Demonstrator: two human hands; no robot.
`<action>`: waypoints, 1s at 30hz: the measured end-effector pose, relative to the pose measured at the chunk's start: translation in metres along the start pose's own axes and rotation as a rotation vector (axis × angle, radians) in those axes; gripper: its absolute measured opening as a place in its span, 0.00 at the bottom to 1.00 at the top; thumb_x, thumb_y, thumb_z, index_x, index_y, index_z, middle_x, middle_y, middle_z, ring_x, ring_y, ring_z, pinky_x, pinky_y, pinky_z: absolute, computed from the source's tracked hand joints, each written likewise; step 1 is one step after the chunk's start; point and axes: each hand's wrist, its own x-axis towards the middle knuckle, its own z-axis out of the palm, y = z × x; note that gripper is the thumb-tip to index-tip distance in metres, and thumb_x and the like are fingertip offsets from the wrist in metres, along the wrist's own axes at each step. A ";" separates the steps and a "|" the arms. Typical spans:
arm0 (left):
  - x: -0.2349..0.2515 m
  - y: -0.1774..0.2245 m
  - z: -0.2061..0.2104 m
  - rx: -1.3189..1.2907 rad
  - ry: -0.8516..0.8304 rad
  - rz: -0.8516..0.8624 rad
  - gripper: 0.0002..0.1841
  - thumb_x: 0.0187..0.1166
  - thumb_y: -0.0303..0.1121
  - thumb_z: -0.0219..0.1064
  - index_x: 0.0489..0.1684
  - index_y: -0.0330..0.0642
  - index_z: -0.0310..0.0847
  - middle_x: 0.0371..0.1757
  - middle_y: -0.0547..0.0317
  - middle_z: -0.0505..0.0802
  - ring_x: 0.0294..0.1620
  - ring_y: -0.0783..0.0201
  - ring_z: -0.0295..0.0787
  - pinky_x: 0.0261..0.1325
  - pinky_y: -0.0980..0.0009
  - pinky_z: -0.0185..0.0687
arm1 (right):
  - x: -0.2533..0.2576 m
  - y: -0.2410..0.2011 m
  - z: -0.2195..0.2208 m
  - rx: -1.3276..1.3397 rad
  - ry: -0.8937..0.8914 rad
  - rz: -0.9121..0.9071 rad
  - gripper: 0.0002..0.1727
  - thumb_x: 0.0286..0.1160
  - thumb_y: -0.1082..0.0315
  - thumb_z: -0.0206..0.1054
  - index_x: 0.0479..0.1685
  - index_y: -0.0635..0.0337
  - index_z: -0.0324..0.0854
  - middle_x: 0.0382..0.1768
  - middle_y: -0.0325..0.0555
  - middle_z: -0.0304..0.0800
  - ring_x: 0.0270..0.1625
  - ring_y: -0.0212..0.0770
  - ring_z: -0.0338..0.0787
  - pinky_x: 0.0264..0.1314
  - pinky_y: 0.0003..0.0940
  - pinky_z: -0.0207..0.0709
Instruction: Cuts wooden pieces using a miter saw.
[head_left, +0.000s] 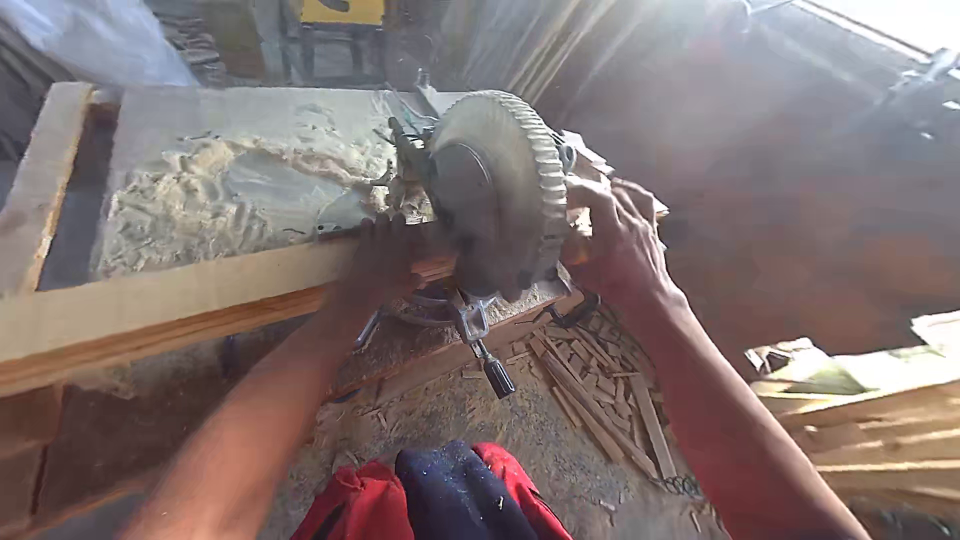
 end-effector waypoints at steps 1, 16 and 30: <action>0.000 0.000 -0.001 -0.020 -0.016 -0.009 0.49 0.55 0.63 0.82 0.79 0.44 0.73 0.80 0.36 0.76 0.80 0.31 0.68 0.80 0.31 0.58 | 0.007 0.002 -0.004 -0.016 0.034 0.037 0.33 0.63 0.57 0.76 0.72 0.56 0.77 0.64 0.53 0.89 0.72 0.57 0.84 0.86 0.61 0.62; -0.031 -0.008 -0.003 -0.051 0.353 0.081 0.37 0.69 0.65 0.68 0.69 0.44 0.83 0.80 0.48 0.80 0.83 0.42 0.71 0.84 0.39 0.64 | 0.163 0.059 -0.044 0.088 0.270 0.144 0.34 0.69 0.48 0.76 0.67 0.65 0.79 0.66 0.59 0.85 0.76 0.61 0.77 0.85 0.63 0.58; -0.223 -0.141 -0.008 0.338 0.239 -0.250 0.41 0.63 0.36 0.85 0.83 0.47 0.73 0.85 0.41 0.76 0.86 0.32 0.65 0.81 0.34 0.67 | -0.054 0.156 0.210 0.982 0.157 1.573 0.62 0.64 0.23 0.66 0.89 0.62 0.49 0.70 0.66 0.80 0.63 0.58 0.89 0.61 0.58 0.86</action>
